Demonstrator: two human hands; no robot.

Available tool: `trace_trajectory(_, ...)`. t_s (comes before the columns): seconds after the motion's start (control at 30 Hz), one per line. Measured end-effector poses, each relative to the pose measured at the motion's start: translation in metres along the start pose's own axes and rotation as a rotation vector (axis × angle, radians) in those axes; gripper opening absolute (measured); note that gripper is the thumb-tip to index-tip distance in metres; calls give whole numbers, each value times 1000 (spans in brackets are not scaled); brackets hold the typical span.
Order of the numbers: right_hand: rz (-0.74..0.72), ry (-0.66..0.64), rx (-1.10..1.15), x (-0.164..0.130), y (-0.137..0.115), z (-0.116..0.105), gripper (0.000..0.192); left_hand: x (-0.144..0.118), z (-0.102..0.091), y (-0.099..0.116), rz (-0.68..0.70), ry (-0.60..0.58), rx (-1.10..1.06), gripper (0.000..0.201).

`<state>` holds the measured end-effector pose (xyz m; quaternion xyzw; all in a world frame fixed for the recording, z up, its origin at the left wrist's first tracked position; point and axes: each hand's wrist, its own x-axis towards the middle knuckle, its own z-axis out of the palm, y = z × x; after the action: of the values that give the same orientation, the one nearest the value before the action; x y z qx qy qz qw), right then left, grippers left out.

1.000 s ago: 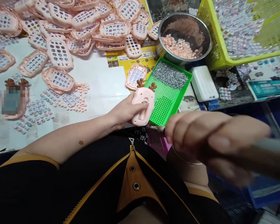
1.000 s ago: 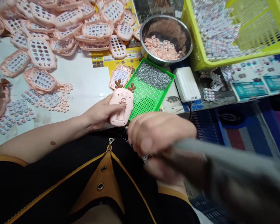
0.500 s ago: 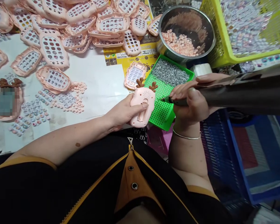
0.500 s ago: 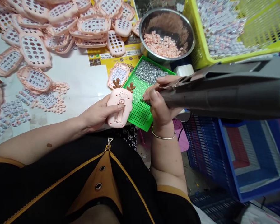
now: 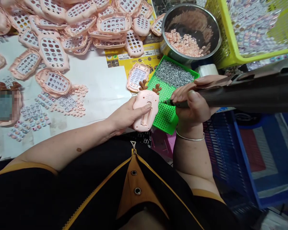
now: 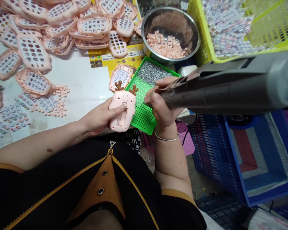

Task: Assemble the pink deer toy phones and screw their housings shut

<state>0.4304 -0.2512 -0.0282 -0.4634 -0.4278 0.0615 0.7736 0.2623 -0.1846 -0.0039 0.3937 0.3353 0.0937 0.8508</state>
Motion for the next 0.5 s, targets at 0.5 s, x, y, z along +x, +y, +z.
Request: trace_trajectory(0.5, 185, -193, -149, -2, 6, -16, 37, -1, -1, -2, 23, -2, 4, 52)
